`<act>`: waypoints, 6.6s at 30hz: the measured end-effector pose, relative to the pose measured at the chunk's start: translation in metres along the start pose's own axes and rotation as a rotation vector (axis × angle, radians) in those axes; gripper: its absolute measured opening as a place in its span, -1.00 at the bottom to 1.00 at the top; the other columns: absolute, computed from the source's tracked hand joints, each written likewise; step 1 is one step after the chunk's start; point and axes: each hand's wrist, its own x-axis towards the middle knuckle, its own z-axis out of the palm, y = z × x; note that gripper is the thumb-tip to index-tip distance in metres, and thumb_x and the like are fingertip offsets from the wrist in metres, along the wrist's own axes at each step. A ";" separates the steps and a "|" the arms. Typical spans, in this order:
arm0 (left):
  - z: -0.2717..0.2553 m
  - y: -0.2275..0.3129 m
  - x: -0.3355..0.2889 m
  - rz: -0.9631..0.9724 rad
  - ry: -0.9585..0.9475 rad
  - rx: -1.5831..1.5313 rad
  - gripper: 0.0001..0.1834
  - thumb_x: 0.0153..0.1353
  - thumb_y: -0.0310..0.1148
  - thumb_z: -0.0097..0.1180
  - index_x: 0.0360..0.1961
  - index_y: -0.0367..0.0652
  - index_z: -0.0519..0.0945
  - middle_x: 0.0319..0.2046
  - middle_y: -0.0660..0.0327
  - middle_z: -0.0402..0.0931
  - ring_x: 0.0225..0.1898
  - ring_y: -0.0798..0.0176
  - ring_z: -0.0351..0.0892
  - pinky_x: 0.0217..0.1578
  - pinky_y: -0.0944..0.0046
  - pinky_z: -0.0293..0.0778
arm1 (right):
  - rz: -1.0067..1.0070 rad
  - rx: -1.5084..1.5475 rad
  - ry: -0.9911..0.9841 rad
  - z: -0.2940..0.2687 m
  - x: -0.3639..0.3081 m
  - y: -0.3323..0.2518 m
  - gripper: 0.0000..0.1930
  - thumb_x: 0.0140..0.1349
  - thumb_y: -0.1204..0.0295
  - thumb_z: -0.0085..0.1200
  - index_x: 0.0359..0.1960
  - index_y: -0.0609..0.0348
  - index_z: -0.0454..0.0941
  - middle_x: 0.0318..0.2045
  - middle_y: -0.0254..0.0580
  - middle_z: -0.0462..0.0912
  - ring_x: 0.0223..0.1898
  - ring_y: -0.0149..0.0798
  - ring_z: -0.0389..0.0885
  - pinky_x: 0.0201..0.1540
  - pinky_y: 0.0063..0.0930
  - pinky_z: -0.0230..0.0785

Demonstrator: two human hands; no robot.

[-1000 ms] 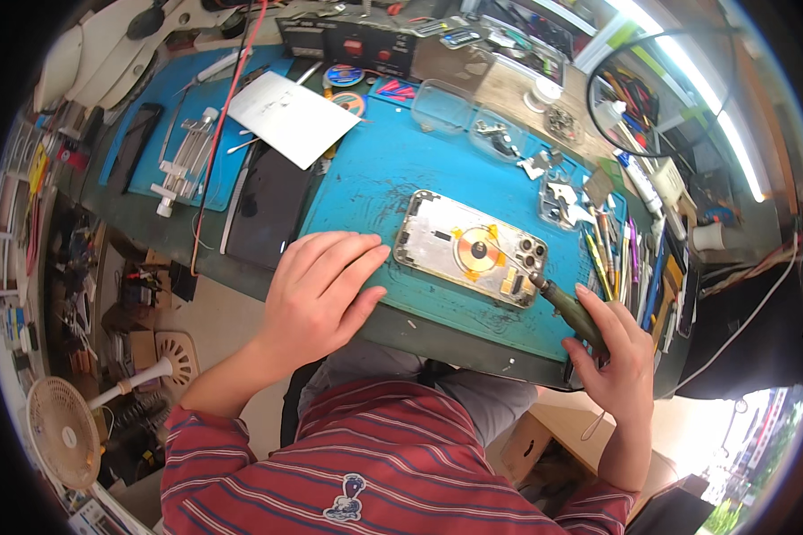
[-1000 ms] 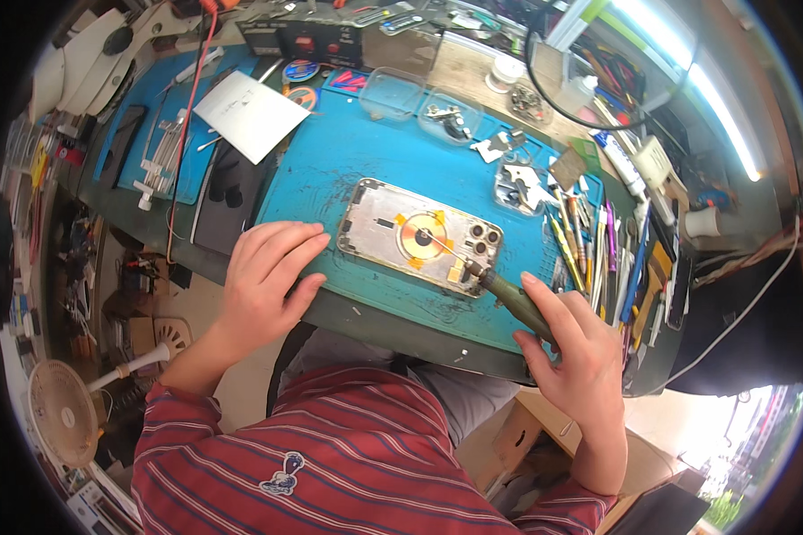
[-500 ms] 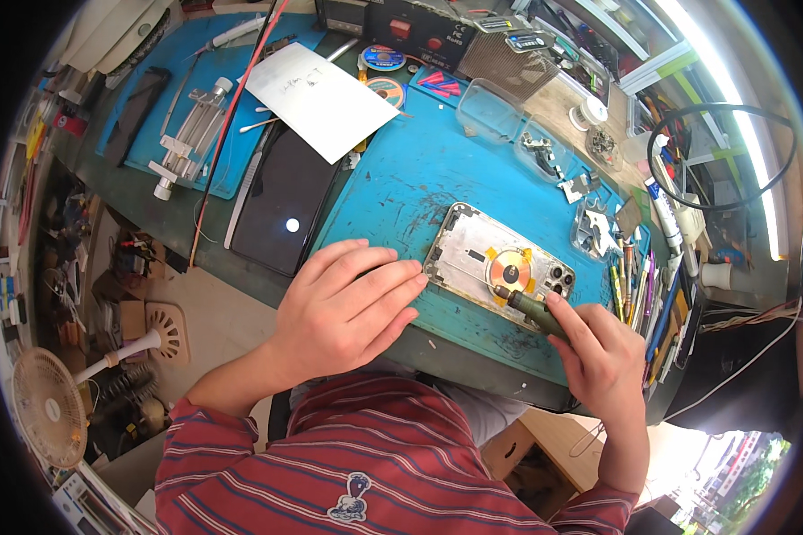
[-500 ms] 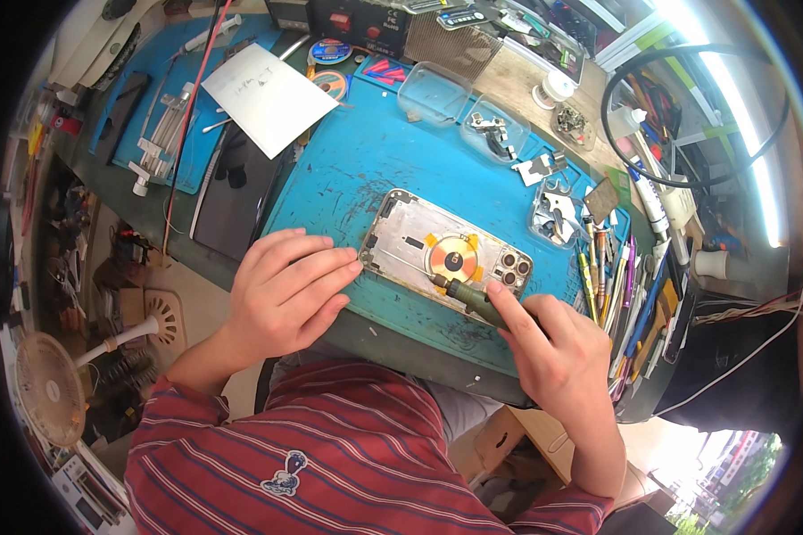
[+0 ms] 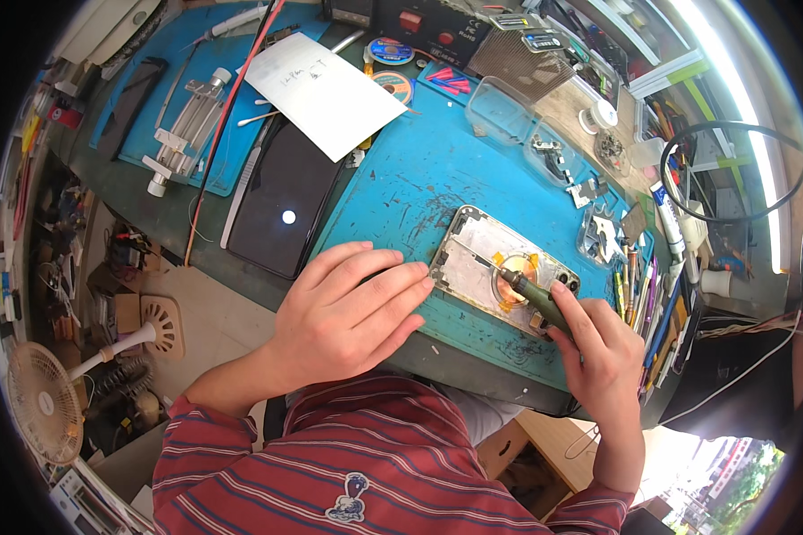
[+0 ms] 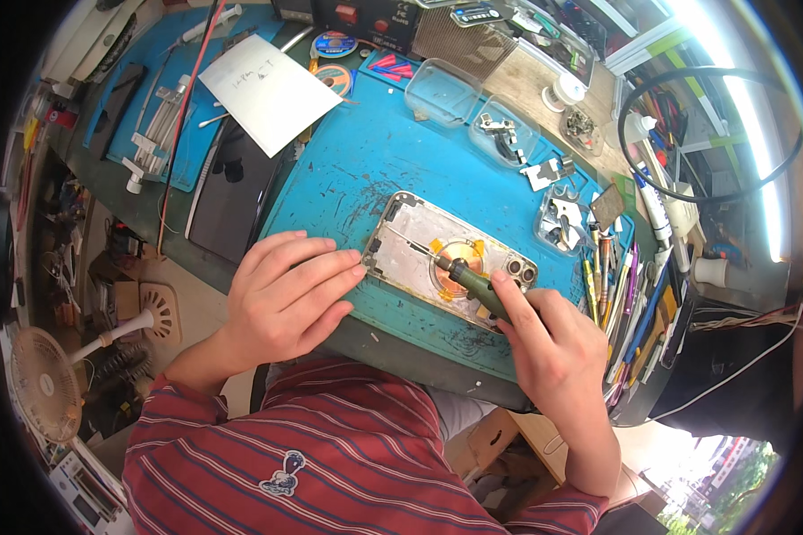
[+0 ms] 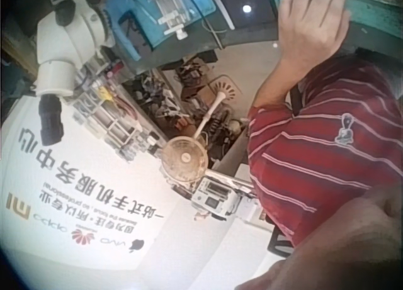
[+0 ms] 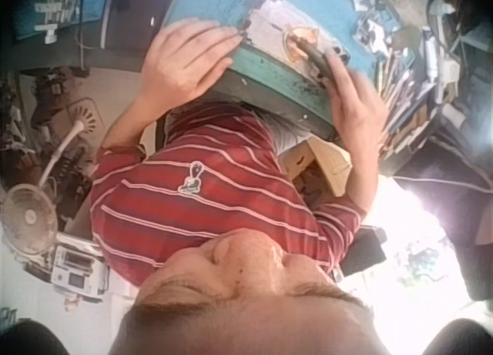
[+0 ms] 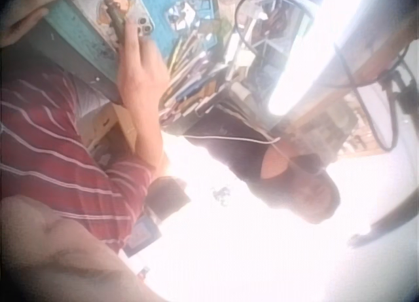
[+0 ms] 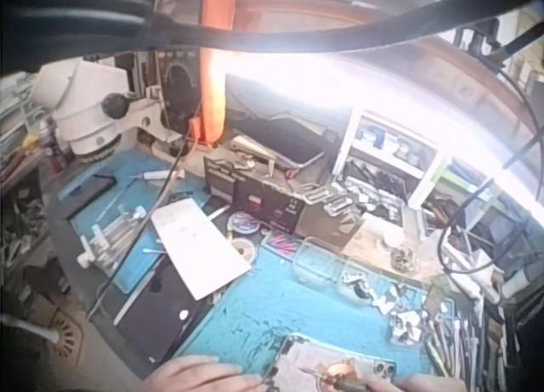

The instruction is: The person uses a soldering iron to work on the internal components of a disassembled smartphone placed on a blue mat. They repeatedly apply the soldering iron to the phone's circuitry while holding the device steady with their other hand.

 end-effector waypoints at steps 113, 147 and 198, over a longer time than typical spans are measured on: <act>-0.026 0.030 -0.041 -0.218 0.813 -1.365 -0.62 0.70 -0.33 -0.18 -0.24 -0.30 0.59 -0.53 0.15 0.52 -0.54 0.29 0.44 -0.49 0.26 0.36 | 0.335 1.884 -0.104 0.102 -0.092 -0.146 -0.34 0.66 0.12 0.09 0.59 0.25 0.26 -0.37 -0.27 0.50 -0.48 -0.50 0.30 -0.39 -0.59 0.18; 0.019 0.033 -0.001 -0.250 0.115 -0.021 -0.51 0.18 -0.39 0.42 0.17 -0.17 0.72 0.19 0.24 0.69 0.17 0.10 0.60 0.24 0.01 0.38 | 0.244 0.135 0.037 0.005 -0.014 -0.066 -0.38 0.22 0.67 0.36 0.36 0.07 0.66 -0.12 -0.08 0.69 -0.32 -0.09 0.71 -0.31 -0.27 0.55; 0.020 0.029 -0.002 -0.217 0.109 -0.011 -0.50 0.18 -0.41 0.44 0.18 -0.16 0.74 0.18 0.23 0.71 0.15 0.11 0.63 0.22 0.02 0.41 | 0.354 -0.082 -0.027 0.002 -0.016 -0.133 -0.34 0.22 0.62 0.35 0.42 0.07 0.61 -0.16 -0.20 0.59 -0.36 -0.14 0.65 -0.40 -0.25 0.50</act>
